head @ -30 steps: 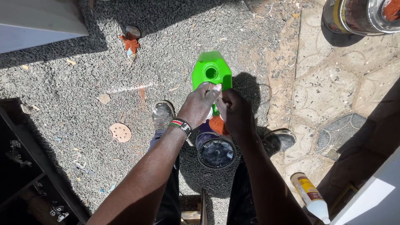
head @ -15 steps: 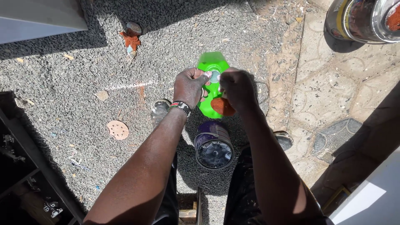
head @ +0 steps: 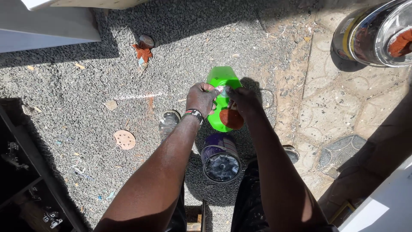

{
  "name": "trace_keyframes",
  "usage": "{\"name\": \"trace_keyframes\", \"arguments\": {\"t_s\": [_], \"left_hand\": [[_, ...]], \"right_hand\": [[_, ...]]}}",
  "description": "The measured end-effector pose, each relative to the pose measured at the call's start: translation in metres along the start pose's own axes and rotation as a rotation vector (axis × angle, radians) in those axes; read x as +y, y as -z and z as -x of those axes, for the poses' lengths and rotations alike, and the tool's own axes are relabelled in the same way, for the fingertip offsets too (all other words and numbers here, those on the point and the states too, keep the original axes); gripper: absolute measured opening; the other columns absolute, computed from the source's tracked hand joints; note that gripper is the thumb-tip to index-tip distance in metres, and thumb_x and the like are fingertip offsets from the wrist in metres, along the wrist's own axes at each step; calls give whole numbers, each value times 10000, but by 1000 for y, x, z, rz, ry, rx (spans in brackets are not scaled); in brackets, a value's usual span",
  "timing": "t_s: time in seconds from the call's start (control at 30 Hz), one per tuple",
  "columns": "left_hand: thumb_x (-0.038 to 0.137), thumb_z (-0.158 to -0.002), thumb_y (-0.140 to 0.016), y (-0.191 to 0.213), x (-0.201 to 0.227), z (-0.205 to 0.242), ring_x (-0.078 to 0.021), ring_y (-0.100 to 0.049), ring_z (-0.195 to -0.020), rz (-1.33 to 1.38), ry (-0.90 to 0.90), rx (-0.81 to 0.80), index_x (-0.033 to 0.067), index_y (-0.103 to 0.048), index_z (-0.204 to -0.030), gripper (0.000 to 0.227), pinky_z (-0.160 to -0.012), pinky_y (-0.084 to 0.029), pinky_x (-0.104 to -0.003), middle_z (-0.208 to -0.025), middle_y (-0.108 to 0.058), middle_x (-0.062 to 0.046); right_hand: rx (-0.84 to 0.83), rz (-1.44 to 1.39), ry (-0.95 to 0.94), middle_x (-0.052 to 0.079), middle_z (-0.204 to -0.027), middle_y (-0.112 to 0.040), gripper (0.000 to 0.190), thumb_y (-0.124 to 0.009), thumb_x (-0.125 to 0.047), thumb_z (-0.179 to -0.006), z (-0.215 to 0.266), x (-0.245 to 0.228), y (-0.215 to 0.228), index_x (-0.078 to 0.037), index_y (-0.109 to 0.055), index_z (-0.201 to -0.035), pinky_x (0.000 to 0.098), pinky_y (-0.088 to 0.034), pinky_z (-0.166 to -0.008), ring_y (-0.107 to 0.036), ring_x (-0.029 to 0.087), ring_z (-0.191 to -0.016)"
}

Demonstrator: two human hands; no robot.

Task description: Preparing paint or adhesive and applying it to furniture panels using a sponge

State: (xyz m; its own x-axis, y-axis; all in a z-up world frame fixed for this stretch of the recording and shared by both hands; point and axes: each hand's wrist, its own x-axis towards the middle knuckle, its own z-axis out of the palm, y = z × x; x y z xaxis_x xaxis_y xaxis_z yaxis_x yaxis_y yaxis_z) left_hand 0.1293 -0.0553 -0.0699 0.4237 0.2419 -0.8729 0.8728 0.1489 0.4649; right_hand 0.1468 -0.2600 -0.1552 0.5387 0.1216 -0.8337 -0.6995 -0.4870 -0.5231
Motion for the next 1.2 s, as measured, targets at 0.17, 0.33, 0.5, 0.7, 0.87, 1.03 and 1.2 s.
{"name": "trace_keyframes", "arguments": {"t_s": [0.17, 0.33, 0.5, 0.7, 0.87, 1.03, 1.2], "left_hand": [[520, -1172, -676, 21, 6, 42, -196, -782, -811, 212, 33, -92, 7, -719, -1429, 575, -688, -777, -366, -1036, -758, -133], [574, -1274, -379, 29, -11, 74, -140, -791, -857, 501, 76, -285, -22, -612, -1638, 736, -688, -762, -292, -1056, -680, -85], [550, -1126, -827, 30, -10, 64, -294, -793, -1292, 427, -1, -407, 58, -677, -1669, 748, -1133, -671, -497, -1446, -779, -153], [-29, -979, -917, -15, -39, 21, -273, -896, -772, 376, -145, -160, 54, -869, -1390, 422, -707, -779, -373, -961, -885, -205], [-36, -934, -977, -30, -38, 3, -211, -834, -727, 464, -185, -49, 59, -894, -1280, 368, -624, -719, -285, -947, -855, -158], [79, -966, -960, -70, -70, -38, -322, -842, -998, 145, -331, 1, 211, -943, -1239, 304, -842, -724, -391, -1096, -849, -165], [174, -960, -916, -29, -26, -20, -165, -836, -692, -4, -259, 41, 184, -924, -1258, 299, -791, -731, -362, -868, -842, -59]], "right_hand": [[-54, 108, 36, 123, -801, -814, 267, -835, -414, -1092, 97, -64, 11, -157, -854, -1162, 418, -631, -815, -815, 276, -794], [-129, 387, 309, 223, -1216, -842, 572, -867, -321, -1020, 172, -91, -18, -170, -766, -1563, 683, -646, -1023, -803, 520, -1238], [94, 129, 100, 109, -1019, -773, 331, -683, -370, -1189, 150, -49, -23, -212, -841, -1432, 491, -670, -890, -834, 271, -977], [160, 46, 174, 226, -1058, -812, 389, -576, -249, -1238, 129, -69, 12, -139, -701, -1590, 453, -685, -745, -824, 261, -883], [167, 312, 273, 224, -1206, -806, 422, -722, -236, -1188, 145, -117, 17, -189, -694, -1607, 566, -678, -834, -846, 384, -998], [196, 416, 363, 237, -1133, -804, 417, -778, -237, -1162, 140, -119, 19, -190, -745, -1575, 619, -654, -866, -836, 459, -1015], [310, 199, 164, 76, -897, -845, 209, -743, -226, -1164, 121, -106, 11, -184, -801, -1361, 340, -706, -635, -817, 189, -774]]}}
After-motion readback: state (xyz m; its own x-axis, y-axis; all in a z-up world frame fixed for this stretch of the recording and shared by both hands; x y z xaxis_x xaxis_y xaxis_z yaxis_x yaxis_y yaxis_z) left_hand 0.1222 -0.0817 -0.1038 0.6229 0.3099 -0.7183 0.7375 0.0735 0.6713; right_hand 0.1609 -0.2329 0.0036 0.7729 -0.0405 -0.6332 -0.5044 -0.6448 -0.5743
